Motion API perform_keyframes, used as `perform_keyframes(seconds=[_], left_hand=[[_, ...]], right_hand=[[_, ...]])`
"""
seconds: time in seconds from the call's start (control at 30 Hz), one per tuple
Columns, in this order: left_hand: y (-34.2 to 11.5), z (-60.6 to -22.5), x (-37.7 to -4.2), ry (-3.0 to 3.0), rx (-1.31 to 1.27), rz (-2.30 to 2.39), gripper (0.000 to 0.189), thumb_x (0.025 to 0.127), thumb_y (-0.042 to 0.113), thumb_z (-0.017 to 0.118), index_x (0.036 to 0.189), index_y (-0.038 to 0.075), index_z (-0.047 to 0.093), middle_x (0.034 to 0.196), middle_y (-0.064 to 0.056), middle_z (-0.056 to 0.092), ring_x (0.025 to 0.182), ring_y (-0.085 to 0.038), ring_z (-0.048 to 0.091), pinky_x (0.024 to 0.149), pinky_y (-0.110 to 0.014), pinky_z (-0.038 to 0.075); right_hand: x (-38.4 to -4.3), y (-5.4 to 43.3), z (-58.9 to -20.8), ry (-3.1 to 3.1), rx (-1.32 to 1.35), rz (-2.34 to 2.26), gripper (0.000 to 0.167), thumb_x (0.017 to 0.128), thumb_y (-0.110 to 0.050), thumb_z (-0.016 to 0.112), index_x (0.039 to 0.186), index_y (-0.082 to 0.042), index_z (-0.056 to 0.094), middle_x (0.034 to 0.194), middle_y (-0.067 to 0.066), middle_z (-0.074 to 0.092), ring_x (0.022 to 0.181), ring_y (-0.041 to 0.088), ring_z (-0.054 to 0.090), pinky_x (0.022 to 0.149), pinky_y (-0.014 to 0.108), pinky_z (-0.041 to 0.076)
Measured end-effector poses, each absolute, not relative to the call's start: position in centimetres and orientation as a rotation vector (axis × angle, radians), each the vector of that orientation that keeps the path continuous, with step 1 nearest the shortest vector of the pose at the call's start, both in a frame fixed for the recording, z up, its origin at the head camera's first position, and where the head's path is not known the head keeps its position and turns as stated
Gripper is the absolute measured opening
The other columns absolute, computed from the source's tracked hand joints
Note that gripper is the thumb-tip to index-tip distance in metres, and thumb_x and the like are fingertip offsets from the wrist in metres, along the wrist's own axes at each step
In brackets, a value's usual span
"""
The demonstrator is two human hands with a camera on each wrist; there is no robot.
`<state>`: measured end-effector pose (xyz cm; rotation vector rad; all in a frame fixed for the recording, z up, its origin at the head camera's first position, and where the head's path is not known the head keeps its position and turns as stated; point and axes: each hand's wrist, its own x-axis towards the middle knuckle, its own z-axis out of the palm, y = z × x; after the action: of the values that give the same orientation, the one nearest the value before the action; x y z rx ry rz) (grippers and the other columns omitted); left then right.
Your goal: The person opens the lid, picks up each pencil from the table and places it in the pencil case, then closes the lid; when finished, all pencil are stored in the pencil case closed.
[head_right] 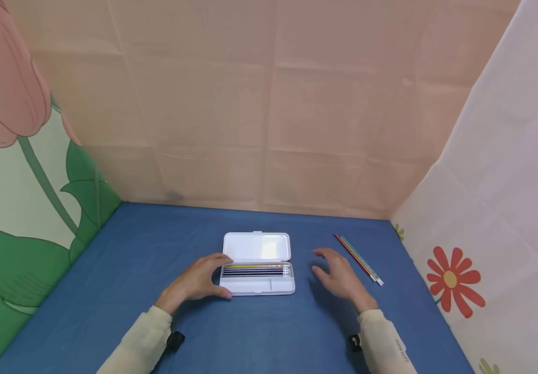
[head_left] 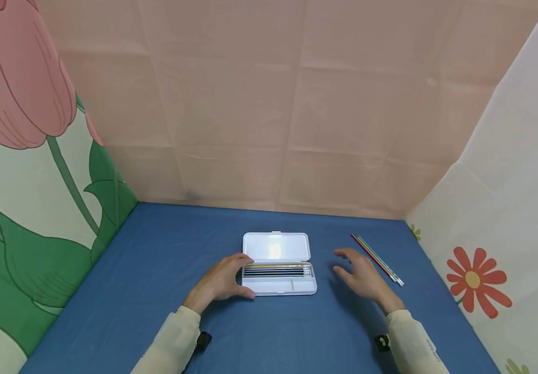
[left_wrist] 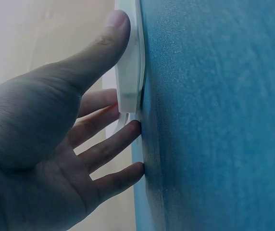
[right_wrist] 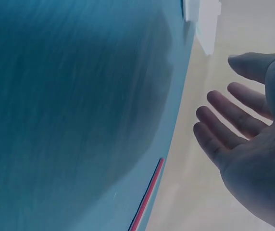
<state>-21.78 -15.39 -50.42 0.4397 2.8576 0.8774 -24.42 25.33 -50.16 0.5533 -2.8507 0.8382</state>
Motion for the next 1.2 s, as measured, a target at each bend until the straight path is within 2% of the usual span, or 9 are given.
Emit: perform_keyframes(seconds=[0.27,0.6,0.97,1.2], left_hand=[[-15.4,-50.6,-21.8,2.857,0.444,0.889,0.09,0.078,0.039,0.107,0.153,0.008,0.068,0.162,-0.017,0.064,0.148,-0.041,0.063,0.126,-0.066,0.051],[-15.4,-50.5,-21.8,2.854,0.434,0.881,0.089,0.078,0.039,0.106,0.153,0.009,0.069,0.164,-0.017,0.063,0.149,-0.042,0.062,0.126,-0.067,0.05],[-15.4,-50.4,-21.7,2.846,0.435,0.886,0.09,0.079,0.039,0.106,0.154,0.009,0.068,0.165,-0.016,0.062,0.15,-0.042,0.061,0.127,-0.067,0.049],[-15.5,-50.6,-21.7,2.843,0.446,0.893,0.089,0.08,0.039,0.106,0.155,0.009,0.068,0.165,-0.016,0.062,0.15,-0.041,0.062,0.127,-0.065,0.05]], right_hand=[[-24.2,27.6,-50.3,-2.84,0.553,0.81,0.054,0.106,-0.011,0.079,0.155,0.003,0.06,0.15,0.025,0.071,0.138,0.047,0.068,0.113,0.069,0.056],[-24.2,30.3,-50.9,-2.882,0.479,0.806,0.059,0.109,-0.016,0.076,0.162,-0.001,0.054,0.158,0.028,0.064,0.145,0.052,0.062,0.115,0.075,0.052],[-24.3,32.0,-51.1,-2.888,0.417,0.811,0.058,0.11,-0.014,0.074,0.162,0.003,0.054,0.159,0.034,0.06,0.145,0.057,0.06,0.113,0.076,0.053],[-24.5,32.7,-51.2,-2.881,0.348,0.794,0.057,0.108,-0.012,0.074,0.158,0.008,0.055,0.153,0.036,0.064,0.139,0.058,0.064,0.11,0.075,0.054]])
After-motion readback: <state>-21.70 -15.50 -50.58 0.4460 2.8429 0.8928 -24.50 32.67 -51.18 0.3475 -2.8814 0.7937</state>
